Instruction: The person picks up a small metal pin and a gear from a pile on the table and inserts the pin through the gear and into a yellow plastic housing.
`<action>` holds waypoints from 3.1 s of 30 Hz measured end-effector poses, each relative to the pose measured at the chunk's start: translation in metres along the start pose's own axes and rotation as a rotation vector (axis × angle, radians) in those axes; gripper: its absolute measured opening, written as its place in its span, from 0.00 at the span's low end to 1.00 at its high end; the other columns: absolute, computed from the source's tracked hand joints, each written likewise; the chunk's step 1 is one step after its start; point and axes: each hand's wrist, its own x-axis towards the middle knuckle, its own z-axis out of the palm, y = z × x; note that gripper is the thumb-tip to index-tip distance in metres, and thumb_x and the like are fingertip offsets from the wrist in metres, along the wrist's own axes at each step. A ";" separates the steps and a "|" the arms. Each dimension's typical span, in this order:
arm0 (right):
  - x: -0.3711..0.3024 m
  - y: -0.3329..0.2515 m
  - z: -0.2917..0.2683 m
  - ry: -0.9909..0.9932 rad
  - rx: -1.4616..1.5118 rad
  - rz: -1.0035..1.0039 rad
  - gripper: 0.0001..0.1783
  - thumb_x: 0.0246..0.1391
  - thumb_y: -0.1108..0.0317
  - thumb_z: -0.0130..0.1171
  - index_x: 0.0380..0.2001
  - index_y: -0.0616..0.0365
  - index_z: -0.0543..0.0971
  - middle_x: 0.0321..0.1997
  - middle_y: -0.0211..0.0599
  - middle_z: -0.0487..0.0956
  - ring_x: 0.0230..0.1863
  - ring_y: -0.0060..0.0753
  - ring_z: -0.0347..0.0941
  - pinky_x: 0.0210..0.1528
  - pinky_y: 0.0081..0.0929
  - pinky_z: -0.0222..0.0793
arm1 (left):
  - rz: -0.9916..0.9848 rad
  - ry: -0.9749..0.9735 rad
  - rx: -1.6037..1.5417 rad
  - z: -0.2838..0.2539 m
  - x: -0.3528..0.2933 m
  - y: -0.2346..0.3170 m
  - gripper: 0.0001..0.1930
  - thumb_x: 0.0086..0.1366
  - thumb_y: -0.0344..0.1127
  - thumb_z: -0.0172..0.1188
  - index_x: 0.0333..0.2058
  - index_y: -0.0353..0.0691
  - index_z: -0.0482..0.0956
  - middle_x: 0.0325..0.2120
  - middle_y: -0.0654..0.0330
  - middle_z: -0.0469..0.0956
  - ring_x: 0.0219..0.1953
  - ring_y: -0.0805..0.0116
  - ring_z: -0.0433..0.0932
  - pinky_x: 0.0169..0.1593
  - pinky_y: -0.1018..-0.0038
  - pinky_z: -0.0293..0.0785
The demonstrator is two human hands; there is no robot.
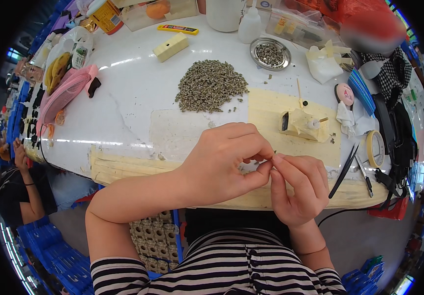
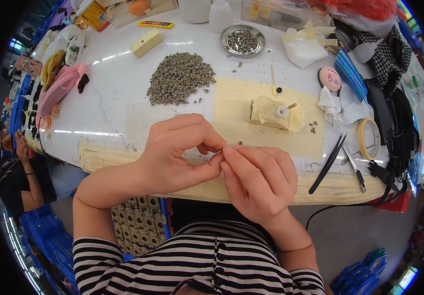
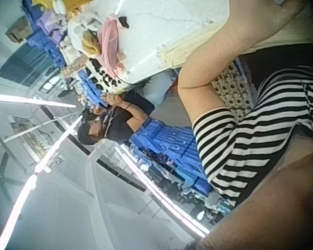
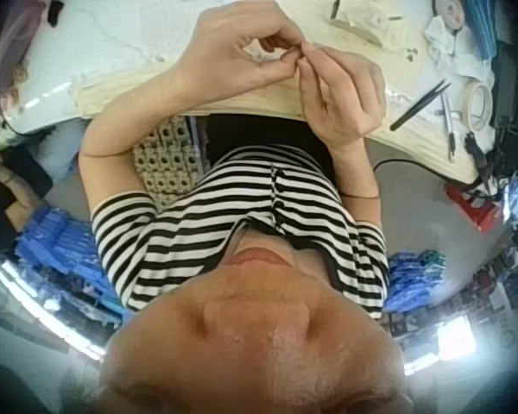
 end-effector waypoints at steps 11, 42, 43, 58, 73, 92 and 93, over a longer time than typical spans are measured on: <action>0.001 0.002 -0.002 -0.011 0.153 0.153 0.14 0.44 0.79 0.69 0.38 0.64 0.84 0.31 0.40 0.83 0.30 0.38 0.78 0.33 0.28 0.73 | 0.072 0.081 -0.051 0.000 0.002 0.001 0.08 0.49 0.21 0.70 0.29 0.35 0.83 0.24 0.60 0.80 0.25 0.72 0.78 0.29 0.78 0.74; 0.001 0.001 -0.001 0.013 0.072 0.048 0.17 0.40 0.78 0.72 0.38 0.60 0.85 0.32 0.35 0.83 0.29 0.34 0.76 0.32 0.27 0.71 | 0.048 0.049 0.007 0.002 0.001 0.000 0.08 0.47 0.21 0.70 0.29 0.36 0.83 0.24 0.61 0.79 0.25 0.70 0.78 0.28 0.77 0.74; 0.001 0.001 -0.001 0.016 0.080 0.064 0.17 0.41 0.79 0.72 0.38 0.60 0.85 0.32 0.35 0.83 0.29 0.34 0.76 0.32 0.27 0.71 | 0.053 0.057 0.008 0.001 0.001 0.000 0.08 0.48 0.21 0.70 0.29 0.36 0.83 0.24 0.61 0.79 0.25 0.70 0.77 0.28 0.77 0.74; -0.002 0.004 -0.007 -0.068 0.352 0.334 0.08 0.48 0.79 0.68 0.34 0.65 0.83 0.31 0.41 0.83 0.30 0.36 0.77 0.34 0.27 0.70 | 0.155 0.087 0.022 0.002 0.002 0.001 0.10 0.46 0.22 0.71 0.30 0.37 0.84 0.24 0.60 0.80 0.25 0.69 0.78 0.28 0.76 0.74; -0.002 0.003 -0.004 -0.013 0.296 0.290 0.09 0.45 0.79 0.71 0.32 0.63 0.82 0.30 0.38 0.82 0.29 0.35 0.76 0.32 0.26 0.69 | 0.171 0.075 0.118 0.004 0.000 -0.001 0.11 0.45 0.22 0.71 0.29 0.38 0.83 0.23 0.60 0.78 0.25 0.66 0.77 0.26 0.75 0.72; 0.001 0.003 -0.003 -0.028 0.247 0.239 0.12 0.44 0.81 0.69 0.37 0.65 0.84 0.30 0.40 0.83 0.30 0.36 0.77 0.33 0.27 0.71 | 0.130 0.095 0.027 0.002 0.001 0.000 0.09 0.47 0.21 0.71 0.28 0.36 0.83 0.23 0.61 0.78 0.25 0.69 0.77 0.27 0.76 0.73; 0.000 0.003 -0.003 -0.039 0.257 0.260 0.12 0.45 0.81 0.69 0.36 0.65 0.84 0.30 0.41 0.83 0.30 0.36 0.77 0.33 0.27 0.71 | 0.150 0.099 0.033 0.002 0.002 0.000 0.09 0.47 0.21 0.71 0.28 0.36 0.83 0.23 0.60 0.78 0.25 0.69 0.77 0.27 0.76 0.73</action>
